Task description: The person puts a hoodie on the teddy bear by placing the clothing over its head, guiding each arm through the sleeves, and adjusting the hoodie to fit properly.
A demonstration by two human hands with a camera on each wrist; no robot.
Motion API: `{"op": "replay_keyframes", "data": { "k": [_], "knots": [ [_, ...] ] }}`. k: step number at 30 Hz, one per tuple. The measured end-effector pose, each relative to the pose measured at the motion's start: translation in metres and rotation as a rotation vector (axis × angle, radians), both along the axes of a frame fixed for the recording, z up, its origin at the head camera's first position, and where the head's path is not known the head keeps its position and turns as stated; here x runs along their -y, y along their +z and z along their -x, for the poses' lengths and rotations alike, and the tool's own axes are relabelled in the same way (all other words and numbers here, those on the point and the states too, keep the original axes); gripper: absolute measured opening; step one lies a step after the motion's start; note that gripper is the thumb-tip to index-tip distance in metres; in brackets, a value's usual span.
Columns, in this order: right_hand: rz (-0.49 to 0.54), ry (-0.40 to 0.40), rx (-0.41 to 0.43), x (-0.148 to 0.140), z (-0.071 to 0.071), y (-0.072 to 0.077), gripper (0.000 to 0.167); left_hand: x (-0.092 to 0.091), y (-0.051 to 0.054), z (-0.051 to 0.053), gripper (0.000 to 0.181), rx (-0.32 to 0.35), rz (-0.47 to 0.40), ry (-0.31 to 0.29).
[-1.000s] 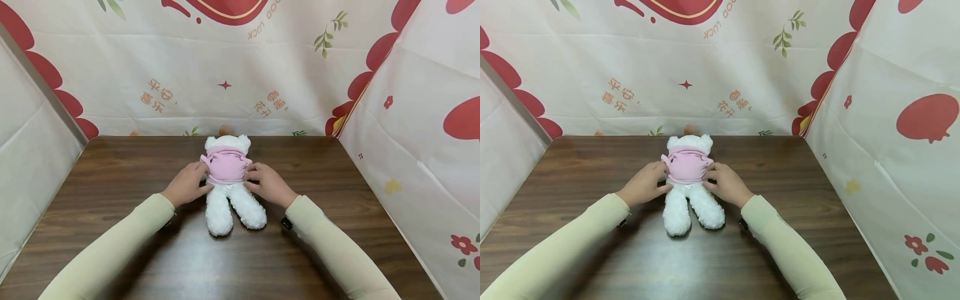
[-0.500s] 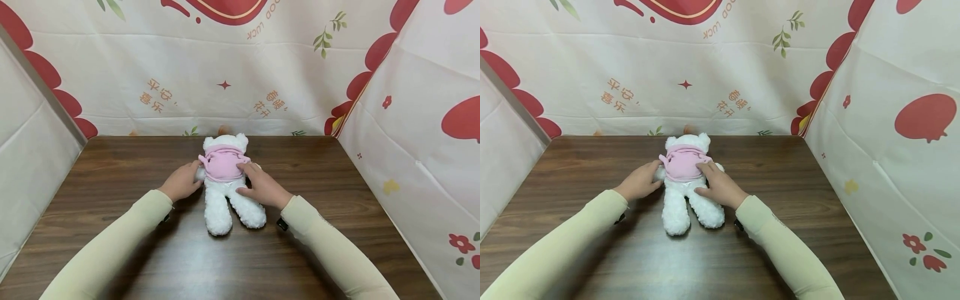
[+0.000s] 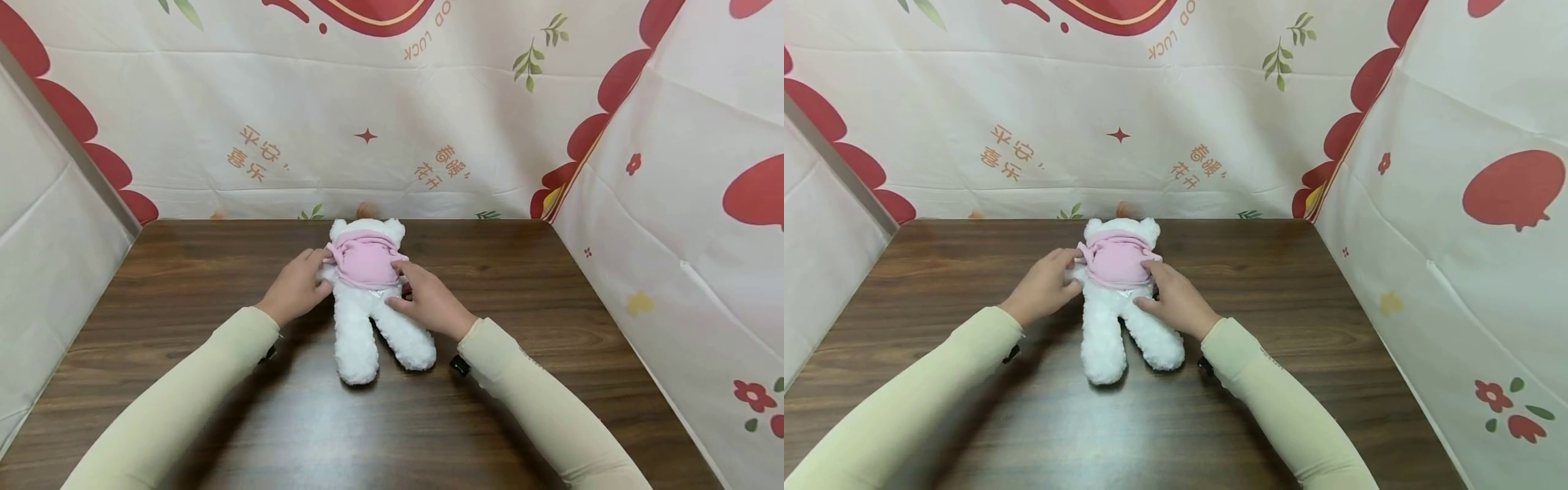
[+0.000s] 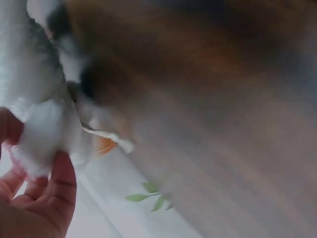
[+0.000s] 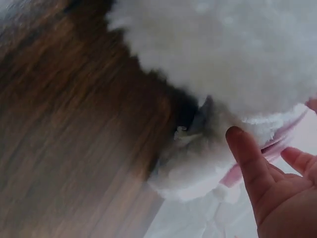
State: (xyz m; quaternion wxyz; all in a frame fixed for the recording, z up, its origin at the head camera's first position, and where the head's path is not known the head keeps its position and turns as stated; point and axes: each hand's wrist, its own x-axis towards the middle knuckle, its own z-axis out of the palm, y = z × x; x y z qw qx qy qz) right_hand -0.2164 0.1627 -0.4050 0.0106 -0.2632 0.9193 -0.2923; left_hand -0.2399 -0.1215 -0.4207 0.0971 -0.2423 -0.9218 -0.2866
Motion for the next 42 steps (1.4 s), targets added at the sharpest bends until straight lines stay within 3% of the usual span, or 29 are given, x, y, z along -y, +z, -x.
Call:
{"op": "replay_keyframes", "data": {
  "k": [5,10,18,22,25,28,31,34,37,39,42],
  "knots": [
    [0.067,-0.049,0.073,0.0,0.001,0.0,0.072,-0.003,0.025,-0.002,0.041,-0.099,-0.062,-0.003],
    [0.091,-0.053,0.074,0.001,0.003,0.0,0.072,-0.004,0.047,-0.004,0.031,-0.167,-0.073,-0.014],
    [0.15,-0.036,0.078,0.003,0.002,0.001,0.061,-0.008,0.071,-0.006,0.016,-0.298,-0.177,-0.059],
    [0.138,-0.074,0.059,0.005,0.002,0.001,0.052,-0.011,0.083,-0.007,0.014,-0.359,-0.23,-0.101],
    [0.135,-0.127,0.044,0.007,0.002,-0.001,0.06,-0.014,0.089,-0.009,0.014,-0.392,-0.254,-0.134],
    [0.175,-0.128,0.058,0.008,0.002,-0.003,0.077,-0.017,0.093,-0.011,0.013,-0.42,-0.258,-0.165],
    [0.223,-0.041,0.107,0.008,0.003,-0.004,0.086,-0.021,0.095,-0.014,0.013,-0.44,-0.255,-0.201],
    [0.214,0.094,0.178,0.006,0.002,-0.006,0.077,-0.029,0.096,-0.016,0.013,-0.456,-0.235,-0.241],
    [0.142,0.167,0.212,0.004,0.001,-0.008,0.055,-0.039,0.09,-0.014,0.013,-0.454,-0.182,-0.283],
    [0.118,0.155,0.228,0.004,0.0,-0.01,0.045,-0.045,0.082,-0.012,0.014,-0.432,-0.141,-0.312],
    [0.129,0.062,0.249,0.003,-0.001,-0.013,0.035,-0.048,0.069,-0.013,0.014,-0.388,-0.106,-0.332]
  ]
}}
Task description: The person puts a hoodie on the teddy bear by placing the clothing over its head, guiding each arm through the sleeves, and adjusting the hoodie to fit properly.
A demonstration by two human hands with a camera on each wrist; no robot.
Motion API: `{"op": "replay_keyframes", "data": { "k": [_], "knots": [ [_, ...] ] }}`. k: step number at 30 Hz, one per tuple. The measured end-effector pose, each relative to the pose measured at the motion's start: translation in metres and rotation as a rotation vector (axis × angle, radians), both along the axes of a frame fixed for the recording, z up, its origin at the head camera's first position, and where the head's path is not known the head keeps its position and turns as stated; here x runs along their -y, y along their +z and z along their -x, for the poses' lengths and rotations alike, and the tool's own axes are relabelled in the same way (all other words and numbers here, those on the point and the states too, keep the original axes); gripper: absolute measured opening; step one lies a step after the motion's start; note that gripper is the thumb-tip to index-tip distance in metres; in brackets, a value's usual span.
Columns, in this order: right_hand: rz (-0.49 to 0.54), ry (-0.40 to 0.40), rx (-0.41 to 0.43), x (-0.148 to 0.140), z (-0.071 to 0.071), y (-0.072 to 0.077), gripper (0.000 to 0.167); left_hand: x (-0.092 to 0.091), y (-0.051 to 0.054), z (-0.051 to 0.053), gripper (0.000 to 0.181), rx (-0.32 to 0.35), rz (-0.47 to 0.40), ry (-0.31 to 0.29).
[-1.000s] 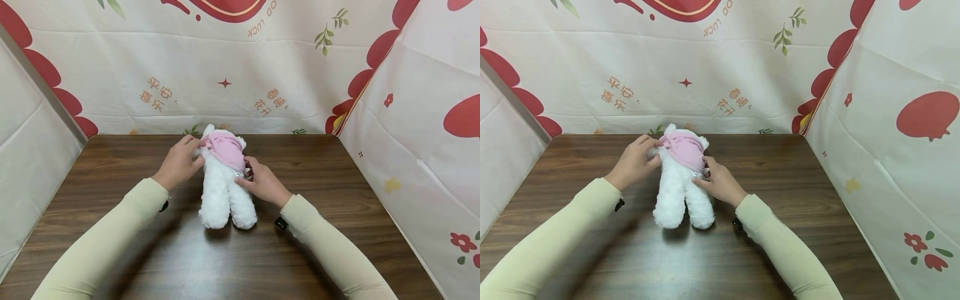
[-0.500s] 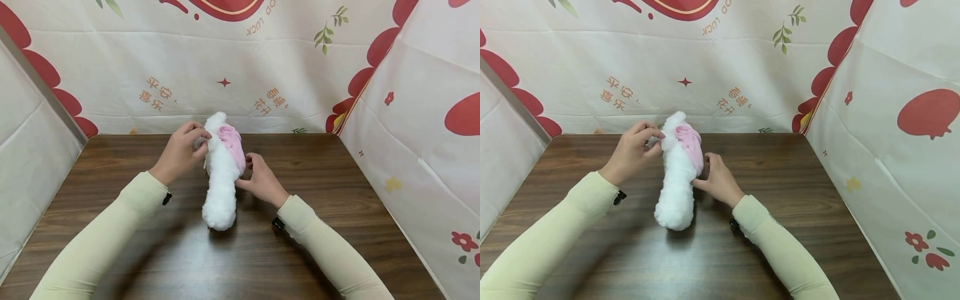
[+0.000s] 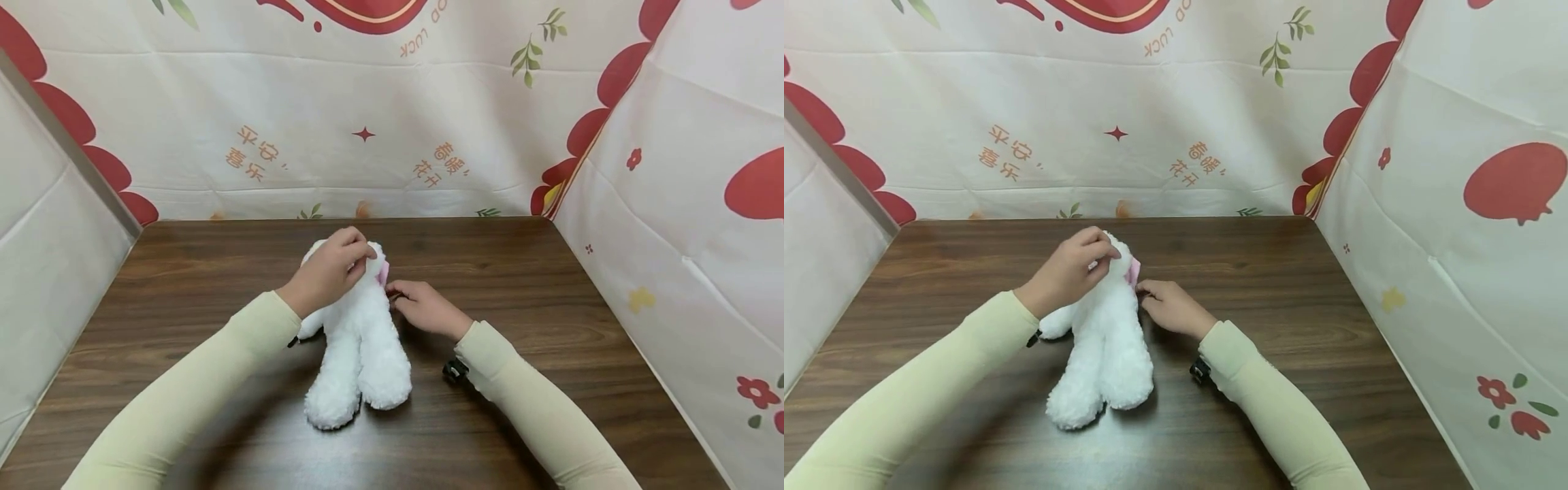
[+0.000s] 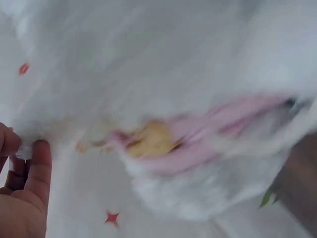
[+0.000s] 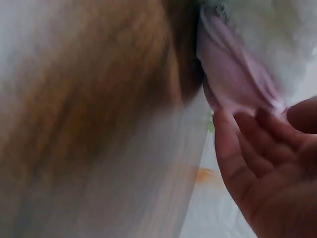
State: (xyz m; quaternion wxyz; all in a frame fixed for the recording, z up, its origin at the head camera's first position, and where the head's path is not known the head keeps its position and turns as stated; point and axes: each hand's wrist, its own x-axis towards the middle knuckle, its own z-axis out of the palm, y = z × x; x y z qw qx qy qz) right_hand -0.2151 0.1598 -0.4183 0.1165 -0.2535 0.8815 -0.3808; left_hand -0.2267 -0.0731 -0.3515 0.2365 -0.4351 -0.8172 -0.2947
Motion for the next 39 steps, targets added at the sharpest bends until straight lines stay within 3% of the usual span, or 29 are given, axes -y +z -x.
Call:
{"op": "replay_keyframes", "data": {
  "k": [3,6,9,12,15,17,20,24,28,34,37,39],
  "knots": [
    [0.028,-0.103,-0.019,-0.002,-0.001,-0.001,0.028,0.006,-0.008,-0.006,0.014,0.06,-0.051,0.064],
    [0.074,-0.194,-0.14,-0.007,-0.002,0.006,0.024,0.018,-0.013,-0.014,0.008,0.183,-0.08,0.164],
    [0.161,-0.263,-0.304,-0.011,-0.004,0.025,0.019,0.026,-0.021,-0.021,0.005,0.351,0.029,0.234],
    [0.201,-0.227,-0.43,-0.006,-0.004,0.051,0.02,0.025,-0.032,-0.027,0.017,0.438,0.165,0.287],
    [0.152,-0.119,-0.426,0.008,-0.002,0.069,0.024,0.016,-0.041,-0.031,0.035,0.418,0.199,0.325],
    [0.094,-0.091,-0.352,0.015,-0.001,0.072,0.025,0.009,-0.044,-0.031,0.044,0.388,0.179,0.321],
    [-0.003,-0.121,-0.241,0.013,0.0,0.068,0.024,0.001,-0.048,-0.034,0.052,0.374,0.164,0.32],
    [-0.076,-0.141,-0.163,0.002,-0.002,0.064,0.014,-0.004,-0.052,-0.04,0.058,0.397,0.179,0.405],
    [-0.122,-0.051,-0.176,-0.002,-0.001,0.057,0.013,-0.01,-0.056,-0.044,0.059,0.373,0.197,0.471],
    [-0.277,0.113,-0.274,0.002,-0.006,0.038,0.025,-0.02,-0.063,-0.048,0.065,0.249,0.238,0.511],
    [-0.296,0.145,-0.311,0.003,-0.007,0.029,0.031,-0.02,-0.063,-0.048,0.071,0.235,0.258,0.53],
    [-0.276,0.145,-0.314,0.003,-0.008,0.024,0.036,-0.014,-0.063,-0.048,0.074,0.265,0.278,0.529]
  ]
}}
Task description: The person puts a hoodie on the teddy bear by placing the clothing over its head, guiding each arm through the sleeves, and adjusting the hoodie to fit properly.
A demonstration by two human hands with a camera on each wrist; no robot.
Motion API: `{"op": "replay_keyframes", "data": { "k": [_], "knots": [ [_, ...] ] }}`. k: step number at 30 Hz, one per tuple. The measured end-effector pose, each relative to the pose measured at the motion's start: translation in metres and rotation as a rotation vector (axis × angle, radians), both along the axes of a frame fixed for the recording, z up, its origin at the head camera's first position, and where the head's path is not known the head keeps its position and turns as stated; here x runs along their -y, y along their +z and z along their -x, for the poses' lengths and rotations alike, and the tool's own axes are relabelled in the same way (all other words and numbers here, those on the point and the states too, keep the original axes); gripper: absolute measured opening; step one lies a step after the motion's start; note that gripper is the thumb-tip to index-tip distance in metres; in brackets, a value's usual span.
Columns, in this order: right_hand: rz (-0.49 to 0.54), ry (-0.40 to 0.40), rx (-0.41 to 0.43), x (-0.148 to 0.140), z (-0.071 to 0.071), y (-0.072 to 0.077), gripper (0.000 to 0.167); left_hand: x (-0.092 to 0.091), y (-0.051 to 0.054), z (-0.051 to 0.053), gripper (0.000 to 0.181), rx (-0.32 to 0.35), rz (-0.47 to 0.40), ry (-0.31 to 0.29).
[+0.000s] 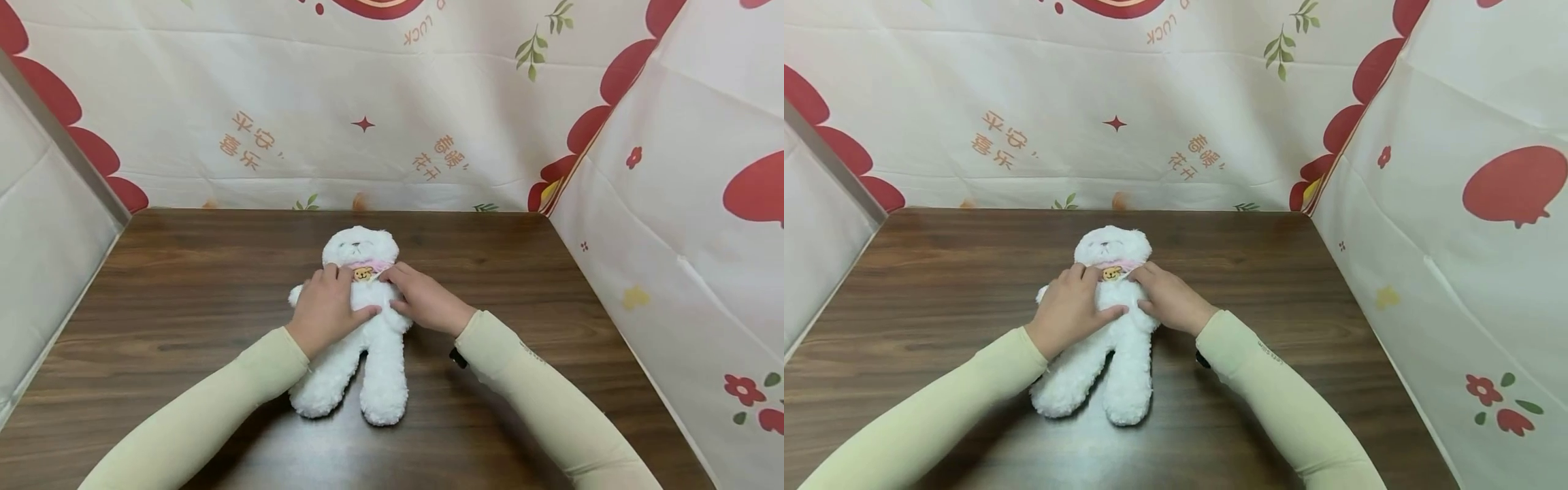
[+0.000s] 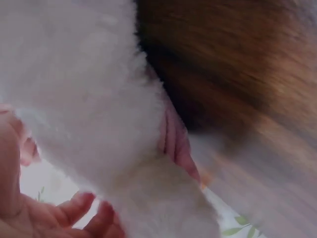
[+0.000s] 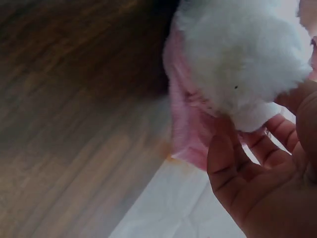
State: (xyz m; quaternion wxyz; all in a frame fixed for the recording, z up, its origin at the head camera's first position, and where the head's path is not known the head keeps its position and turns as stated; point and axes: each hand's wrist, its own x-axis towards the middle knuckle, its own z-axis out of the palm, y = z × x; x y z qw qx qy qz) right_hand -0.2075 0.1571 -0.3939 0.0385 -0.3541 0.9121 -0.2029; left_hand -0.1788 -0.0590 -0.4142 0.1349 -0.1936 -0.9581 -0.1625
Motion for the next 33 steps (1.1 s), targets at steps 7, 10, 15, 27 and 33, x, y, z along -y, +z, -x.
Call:
{"op": "replay_keyframes", "data": {
  "k": [7,10,15,27,33],
  "knots": [
    [0.014,-0.02,0.045,-0.003,-0.005,-0.006,0.052,0.039,0.015,0.01,0.04,0.232,-0.145,-0.206],
    [0.016,-0.045,0.067,-0.004,-0.007,-0.007,0.055,0.05,0.019,0.016,0.039,0.288,-0.211,-0.301],
    [0.036,-0.048,0.065,-0.003,-0.006,-0.011,0.054,0.055,0.013,0.019,0.05,0.338,-0.229,-0.346],
    [0.089,-0.167,0.089,-0.001,-0.005,-0.022,0.034,0.062,0.004,0.024,0.057,0.549,-0.386,-0.367],
    [0.119,-0.166,0.082,0.0,-0.003,-0.026,0.033,0.066,0.004,0.028,0.057,0.593,-0.376,-0.436]
  ]
}}
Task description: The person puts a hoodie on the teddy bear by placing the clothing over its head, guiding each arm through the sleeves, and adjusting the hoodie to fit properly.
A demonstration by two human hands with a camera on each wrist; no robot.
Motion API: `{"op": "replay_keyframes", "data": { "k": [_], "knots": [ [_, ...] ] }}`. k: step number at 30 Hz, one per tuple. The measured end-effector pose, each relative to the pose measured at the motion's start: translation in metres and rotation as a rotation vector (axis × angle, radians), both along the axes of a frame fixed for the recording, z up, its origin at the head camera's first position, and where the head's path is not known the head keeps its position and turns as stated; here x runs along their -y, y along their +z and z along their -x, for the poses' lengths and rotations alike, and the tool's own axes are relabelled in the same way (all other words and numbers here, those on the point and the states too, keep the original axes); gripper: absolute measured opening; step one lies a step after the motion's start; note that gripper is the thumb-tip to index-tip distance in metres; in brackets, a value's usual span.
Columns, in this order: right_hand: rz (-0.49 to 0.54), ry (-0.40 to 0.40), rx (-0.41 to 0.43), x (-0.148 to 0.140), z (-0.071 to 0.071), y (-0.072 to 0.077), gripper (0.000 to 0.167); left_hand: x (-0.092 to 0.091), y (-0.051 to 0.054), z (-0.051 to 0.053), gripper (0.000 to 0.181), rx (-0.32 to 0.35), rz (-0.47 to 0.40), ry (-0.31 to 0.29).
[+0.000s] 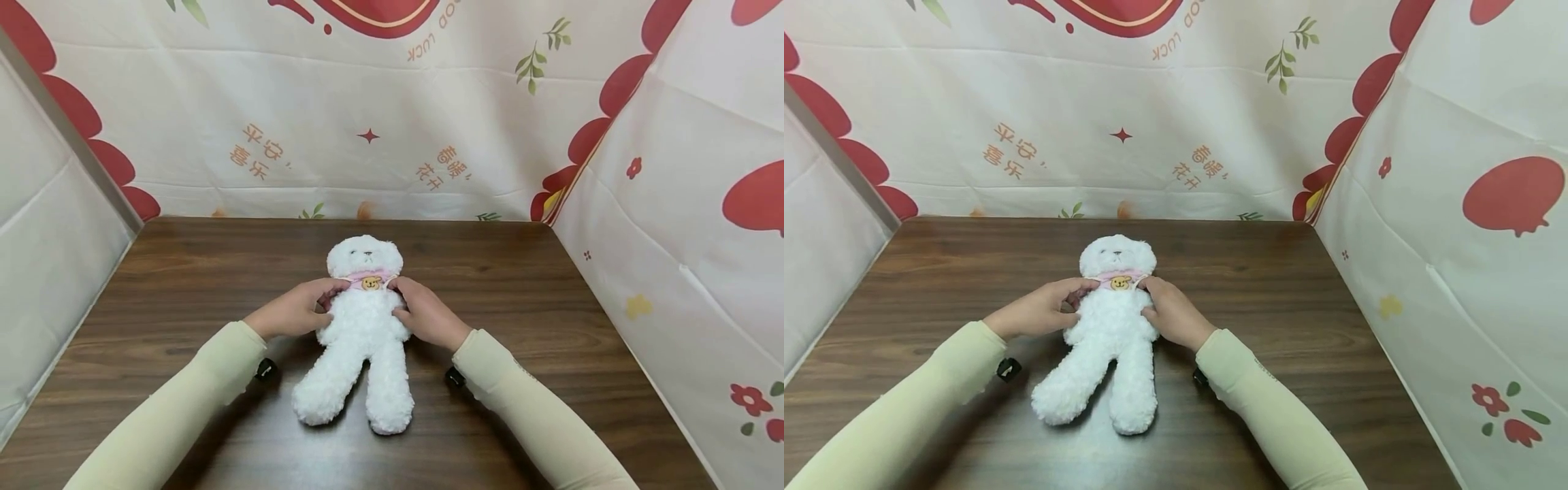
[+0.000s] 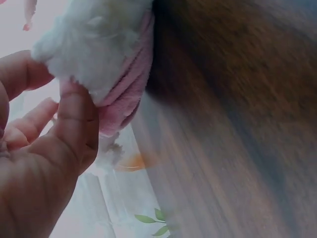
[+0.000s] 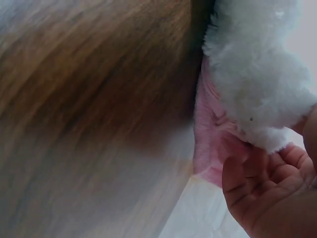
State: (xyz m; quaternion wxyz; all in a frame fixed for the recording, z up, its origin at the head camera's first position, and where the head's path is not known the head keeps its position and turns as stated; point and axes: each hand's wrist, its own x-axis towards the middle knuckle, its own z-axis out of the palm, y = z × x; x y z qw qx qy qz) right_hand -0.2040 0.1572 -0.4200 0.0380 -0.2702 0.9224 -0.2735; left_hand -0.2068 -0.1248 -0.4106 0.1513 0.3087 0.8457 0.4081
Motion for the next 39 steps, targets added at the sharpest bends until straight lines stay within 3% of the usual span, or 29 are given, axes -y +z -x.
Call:
{"op": "replay_keyframes", "data": {
  "k": [9,12,18,24,33,39],
  "knots": [
    [0.066,-0.036,-0.074,0.004,-0.001,-0.011,0.02,-0.01,-0.006,-0.004,0.041,-0.101,0.033,0.076],
    [0.069,-0.06,-0.123,0.005,-0.003,-0.013,0.019,-0.013,-0.005,-0.007,0.04,-0.122,0.043,0.105],
    [0.019,-0.105,-0.274,0.005,-0.007,-0.012,0.019,-0.017,-0.004,-0.016,0.029,-0.256,0.103,0.192],
    [0.012,-0.082,-0.332,0.006,-0.011,-0.012,0.012,-0.021,-0.002,-0.02,0.035,-0.353,0.158,0.188],
    [-0.001,-0.071,-0.262,0.009,-0.007,-0.007,0.024,-0.025,-0.003,-0.022,0.046,-0.325,0.194,0.183],
    [-0.005,-0.072,-0.263,0.011,-0.007,-0.004,0.018,-0.026,-0.002,-0.022,0.048,-0.293,0.189,0.188]
  ]
}}
